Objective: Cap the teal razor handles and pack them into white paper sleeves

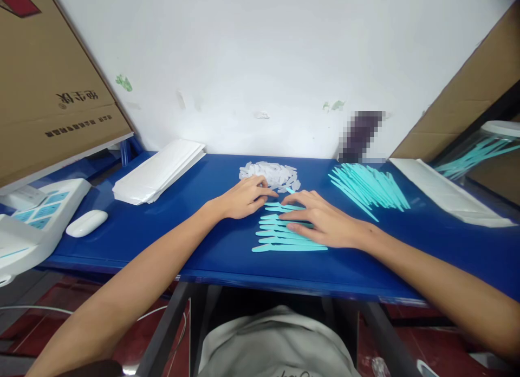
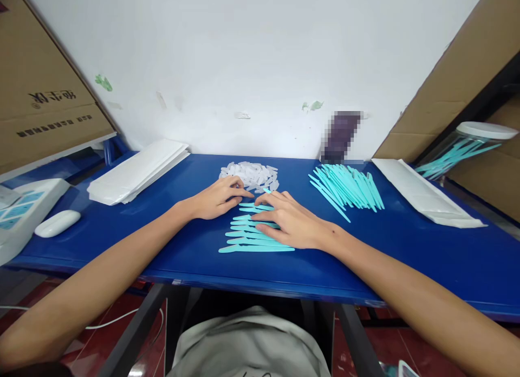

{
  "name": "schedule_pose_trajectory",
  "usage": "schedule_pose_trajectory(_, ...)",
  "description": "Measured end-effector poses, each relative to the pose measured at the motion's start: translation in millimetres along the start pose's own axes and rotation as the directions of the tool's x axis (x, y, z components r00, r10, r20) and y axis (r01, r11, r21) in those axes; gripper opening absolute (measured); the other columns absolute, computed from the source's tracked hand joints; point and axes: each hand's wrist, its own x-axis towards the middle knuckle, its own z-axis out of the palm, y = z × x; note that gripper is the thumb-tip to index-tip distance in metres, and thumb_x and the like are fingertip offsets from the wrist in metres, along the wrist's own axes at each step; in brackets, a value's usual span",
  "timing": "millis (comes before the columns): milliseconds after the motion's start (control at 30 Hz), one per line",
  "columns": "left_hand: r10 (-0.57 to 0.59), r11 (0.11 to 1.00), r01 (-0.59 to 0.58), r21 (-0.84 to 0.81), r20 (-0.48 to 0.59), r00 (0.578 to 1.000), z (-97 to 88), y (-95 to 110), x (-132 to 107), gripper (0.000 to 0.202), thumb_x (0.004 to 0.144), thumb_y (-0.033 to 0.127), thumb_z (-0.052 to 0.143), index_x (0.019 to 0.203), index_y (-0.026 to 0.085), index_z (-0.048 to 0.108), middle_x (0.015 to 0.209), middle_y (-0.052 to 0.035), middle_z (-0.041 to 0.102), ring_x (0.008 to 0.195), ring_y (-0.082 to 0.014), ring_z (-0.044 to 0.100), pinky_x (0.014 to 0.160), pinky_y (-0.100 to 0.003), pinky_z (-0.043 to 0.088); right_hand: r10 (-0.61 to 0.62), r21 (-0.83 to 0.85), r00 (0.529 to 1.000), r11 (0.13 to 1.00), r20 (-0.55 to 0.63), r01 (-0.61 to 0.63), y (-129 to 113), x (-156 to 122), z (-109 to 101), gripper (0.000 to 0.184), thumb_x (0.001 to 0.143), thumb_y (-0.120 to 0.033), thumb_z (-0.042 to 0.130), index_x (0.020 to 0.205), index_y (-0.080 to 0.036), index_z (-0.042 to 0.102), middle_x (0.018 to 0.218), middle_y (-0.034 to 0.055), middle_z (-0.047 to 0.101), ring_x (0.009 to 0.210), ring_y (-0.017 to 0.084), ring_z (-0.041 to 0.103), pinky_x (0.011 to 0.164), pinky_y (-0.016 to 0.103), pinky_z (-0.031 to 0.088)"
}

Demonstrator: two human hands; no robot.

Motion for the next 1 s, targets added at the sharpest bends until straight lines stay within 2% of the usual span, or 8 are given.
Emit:
schedule_pose_trajectory(200, -0.007, 1.000, 0.007, -0.003, 0.002, 1.000, 0.3, -0.2, 0.1, 0.043, 0.102, 0.026, 0.036, 0.133, 0.024, 0.066, 0.112, -0.0111, 0.056, 0.106, -0.0264, 0.053, 0.094, -0.043, 0.041, 0.050, -0.024, 0.995, 0.998, -0.083, -0.052, 4.0, 0.1, 0.3, 0.043, 0.105, -0.041, 0.041, 0.127, -0.019, 0.070, 0.130, 0.0165, 0.061, 0.116, 0.030, 0.058, 0.095, 0.050, 0.044)
schedule_pose_trajectory(367, -0.013, 1.000, 0.013, 0.003, 0.004, 1.000, -1.0, 1.3, -0.9, 0.041, 0.103, 0.030, 0.038, 0.132, 0.024, 0.067, 0.113, -0.0110, 0.056, 0.107, -0.0266, 0.053, 0.095, -0.043, 0.040, 0.093, -0.061, 0.993, 0.993, -0.079, -0.097, 8.2, 0.2, -0.2, 0.042, 0.104, -0.040, 0.040, 0.125, -0.019, 0.071, 0.124, 0.0157, 0.064, 0.112, 0.031, 0.060, 0.093, 0.051, 0.045)
schedule_pose_trajectory(467, -0.025, 1.000, 0.025, -0.008, 0.006, 1.000, -3.3, 4.5, -1.0, 0.042, 0.103, 0.042, 0.042, 0.132, 0.024, 0.067, 0.114, -0.0109, 0.056, 0.109, -0.0273, 0.053, 0.098, -0.044, 0.040, 0.094, -0.079, 0.991, 0.992, -0.096, -0.102, 11.4, 0.7, 0.9, 0.040, 0.104, -0.038, 0.041, 0.120, -0.019, 0.073, 0.120, 0.0150, 0.066, 0.109, 0.030, 0.061, 0.092, 0.049, 0.045)
schedule_pose_trajectory(567, -0.038, 0.998, 0.039, -0.039, 0.024, 0.999, -5.0, 8.6, -1.0, 0.054, 0.098, 0.060, 0.046, 0.135, 0.025, 0.064, 0.119, -0.0112, 0.055, 0.112, -0.0288, 0.051, 0.101, -0.045, 0.039, 0.101, -0.089, 0.980, 0.989, -0.171, -0.118, 12.6, 0.5, 2.5, 0.035, 0.100, -0.039, 0.049, 0.111, -0.021, 0.076, 0.114, 0.0129, 0.070, 0.102, 0.029, 0.063, 0.086, 0.045, 0.046)
schedule_pose_trajectory(667, -0.034, 0.997, 0.038, -0.071, 0.052, 0.998, -5.7, 12.1, -1.1, 0.069, 0.090, 0.073, 0.052, 0.140, 0.026, 0.060, 0.125, -0.0123, 0.053, 0.117, -0.0309, 0.049, 0.104, -0.047, 0.037, 0.124, -0.080, 0.951, 0.985, -0.282, -0.152, 8.7, -1.1, 2.8, 0.030, 0.089, -0.045, 0.063, 0.103, -0.021, 0.077, 0.104, 0.0099, 0.074, 0.092, 0.027, 0.064, 0.081, 0.042, 0.045)
schedule_pose_trajectory(733, -0.031, 0.996, 0.036, -0.084, 0.069, 0.997, -5.9, 13.6, -1.3, 0.076, 0.086, 0.076, 0.056, 0.143, 0.026, 0.057, 0.127, -0.0133, 0.052, 0.120, -0.0322, 0.048, 0.106, -0.048, 0.036, 0.117, -0.050, 0.943, 0.989, -0.312, -0.139, 4.3, -2.3, 2.4, 0.036, 0.083, -0.049, 0.067, 0.104, -0.021, 0.075, 0.103, 0.0098, 0.074, 0.088, 0.027, 0.063, 0.079, 0.041, 0.045)
schedule_pose_trajectory(800, -0.035, 0.995, 0.042, -0.089, 0.086, 0.996, -6.1, 14.5, -1.4, 0.080, 0.083, 0.076, 0.060, 0.144, 0.025, 0.056, 0.129, -0.0140, 0.051, 0.122, -0.0333, 0.047, 0.107, -0.049, 0.035, 0.087, -0.031, 0.953, 0.995, -0.290, -0.100, 0.4, -2.6, 2.1, 0.041, 0.083, -0.051, 0.065, 0.109, -0.020, 0.073, 0.107, 0.0112, 0.073, 0.090, 0.028, 0.063, 0.081, 0.042, 0.045)
schedule_pose_trajectory(1000, -0.022, 0.995, 0.032, -0.095, 0.102, 0.995, -5.0, 15.1, -1.1, 0.084, 0.078, 0.077, 0.065, 0.144, 0.026, 0.054, 0.134, -0.0145, 0.050, 0.125, -0.0354, 0.045, 0.108, -0.051, 0.035, 0.041, -0.021, 0.994, 0.999, -0.098, -0.043, -4.4, 0.4, 2.8, 0.041, 0.091, -0.050, 0.061, 0.120, -0.022, 0.070, 0.125, 0.0132, 0.066, 0.109, 0.030, 0.059, 0.091, 0.047, 0.042)
